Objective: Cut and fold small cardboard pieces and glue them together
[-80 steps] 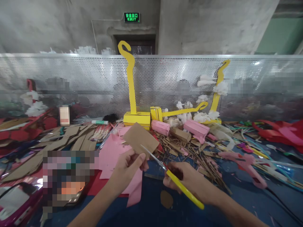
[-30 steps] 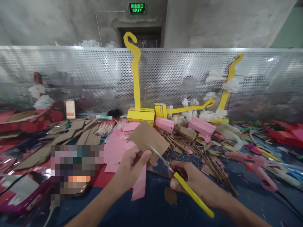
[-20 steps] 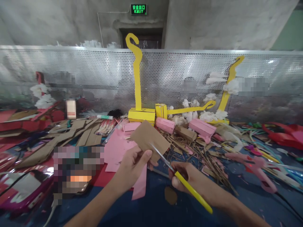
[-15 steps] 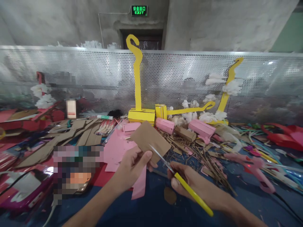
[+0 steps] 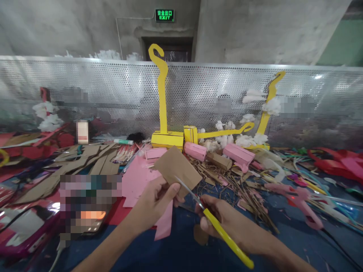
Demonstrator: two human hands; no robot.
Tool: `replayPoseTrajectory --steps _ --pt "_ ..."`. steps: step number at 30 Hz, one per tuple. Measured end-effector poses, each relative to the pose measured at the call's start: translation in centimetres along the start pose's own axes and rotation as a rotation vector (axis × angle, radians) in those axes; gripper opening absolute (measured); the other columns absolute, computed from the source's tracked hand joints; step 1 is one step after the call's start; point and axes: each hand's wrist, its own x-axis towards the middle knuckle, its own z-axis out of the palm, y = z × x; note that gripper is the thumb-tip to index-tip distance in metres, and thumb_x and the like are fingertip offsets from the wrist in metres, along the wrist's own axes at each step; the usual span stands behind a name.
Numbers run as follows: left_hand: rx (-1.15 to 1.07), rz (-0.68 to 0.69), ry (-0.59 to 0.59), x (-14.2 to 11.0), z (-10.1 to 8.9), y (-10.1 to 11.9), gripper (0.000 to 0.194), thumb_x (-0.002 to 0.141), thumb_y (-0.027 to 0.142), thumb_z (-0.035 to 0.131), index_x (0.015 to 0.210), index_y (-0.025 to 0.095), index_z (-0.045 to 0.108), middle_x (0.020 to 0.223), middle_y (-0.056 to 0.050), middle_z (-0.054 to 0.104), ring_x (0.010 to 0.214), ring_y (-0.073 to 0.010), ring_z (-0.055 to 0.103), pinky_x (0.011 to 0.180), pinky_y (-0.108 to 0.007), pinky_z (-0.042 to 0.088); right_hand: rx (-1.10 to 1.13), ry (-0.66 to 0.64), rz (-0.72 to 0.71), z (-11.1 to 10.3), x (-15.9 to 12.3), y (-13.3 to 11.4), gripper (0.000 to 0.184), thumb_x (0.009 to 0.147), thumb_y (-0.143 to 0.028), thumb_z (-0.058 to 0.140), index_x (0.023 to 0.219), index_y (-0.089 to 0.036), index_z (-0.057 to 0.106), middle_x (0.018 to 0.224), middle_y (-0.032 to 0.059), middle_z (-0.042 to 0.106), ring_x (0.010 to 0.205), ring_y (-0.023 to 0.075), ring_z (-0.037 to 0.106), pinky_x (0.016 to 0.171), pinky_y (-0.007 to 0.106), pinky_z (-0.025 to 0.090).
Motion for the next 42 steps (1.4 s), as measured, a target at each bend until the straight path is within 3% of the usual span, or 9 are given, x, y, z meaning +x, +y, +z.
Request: replayPoseTrajectory --steps 3,9,16,23,27,31,37,42 --pt "-0.036 0.003 -0.015 0.1 -0.1 -0.1 0.036 0.098 0.046 0.052 0.082 0.015 0.062 0.071 -0.006 0.07 0.061 -0.0149 0.064 0.062 -0.027 0.052 0.006 0.046 0.047 0.1 0.5 0.1 0.036 0.084 -0.053 0.069 0.087 -0.019 0.055 0.076 -0.0012 0.055 0.067 0.0132 0.048 0.059 0.022 0.04" --pt "-0.064 0.005 -0.013 0.1 -0.3 -0.7 0.032 0.099 0.043 0.051 0.085 0.015 0.061 0.07 -0.004 0.068 0.062 -0.0137 0.063 0.062 -0.026 0.051 0.106 0.047 0.077 0.5 1.2 0.3 0.045 0.069 -0.051 0.083 0.075 -0.019 0.052 0.065 -0.0056 0.048 0.058 0.0095 0.039 0.054 0.021 0.034" --pt "-0.101 0.021 0.001 0.2 -0.3 -0.8 0.029 0.099 0.039 0.051 0.087 0.015 0.061 0.073 -0.004 0.068 0.062 -0.0134 0.063 0.063 -0.027 0.051 0.222 0.068 0.038 1.0 1.7 1.3 0.063 0.057 -0.068 0.083 0.078 -0.018 0.052 0.066 -0.0033 0.054 0.059 0.0102 0.043 0.055 0.023 0.033" --pt "-0.12 0.013 0.017 0.4 -0.2 -0.7 0.03 0.098 0.042 0.052 0.086 0.015 0.06 0.071 -0.003 0.067 0.06 -0.0132 0.062 0.063 -0.027 0.052 0.238 0.146 0.05 1.4 2.1 2.8 0.045 0.067 -0.05 0.085 0.077 -0.017 0.056 0.061 -0.005 0.054 0.054 0.0089 0.045 0.05 0.021 0.034" --pt "-0.11 0.007 0.038 0.4 0.0 -0.8 0.032 0.098 0.044 0.053 0.087 0.014 0.059 0.07 -0.003 0.067 0.06 -0.0132 0.063 0.062 -0.027 0.052 0.228 0.151 0.084 1.5 2.4 2.9 0.043 0.067 -0.05 0.083 0.074 -0.017 0.056 0.058 -0.0061 0.051 0.049 0.0081 0.044 0.046 0.021 0.034" --pt "-0.105 0.0 0.025 0.3 -0.2 -0.9 0.033 0.099 0.045 0.05 0.088 0.014 0.058 0.07 -0.003 0.066 0.061 -0.0135 0.063 0.063 -0.028 0.052 0.165 0.161 0.005 1.4 2.2 3.1 0.044 0.07 -0.048 0.084 0.081 -0.017 0.056 0.066 -0.0055 0.05 0.058 0.0088 0.042 0.052 0.021 0.033" --pt "-0.09 0.009 -0.009 0.1 -0.3 -0.7 0.033 0.099 0.044 0.051 0.086 0.014 0.059 0.072 -0.004 0.068 0.061 -0.0132 0.063 0.061 -0.026 0.051 0.061 0.078 -0.017 0.9 1.1 1.8 0.047 0.081 -0.058 0.074 0.093 -0.017 0.054 0.075 -0.0042 0.044 0.066 0.0106 0.037 0.057 0.022 0.033" --pt "-0.086 -0.003 -0.045 -0.1 0.2 -0.5 0.035 0.098 0.044 0.052 0.085 0.013 0.06 0.068 -0.003 0.067 0.059 -0.0127 0.063 0.059 -0.024 0.05 0.042 0.08 -0.006 1.1 0.4 0.6 0.062 0.082 -0.073 0.061 0.105 -0.016 0.054 0.088 0.002 0.05 0.076 0.0151 0.045 0.07 0.027 0.043"
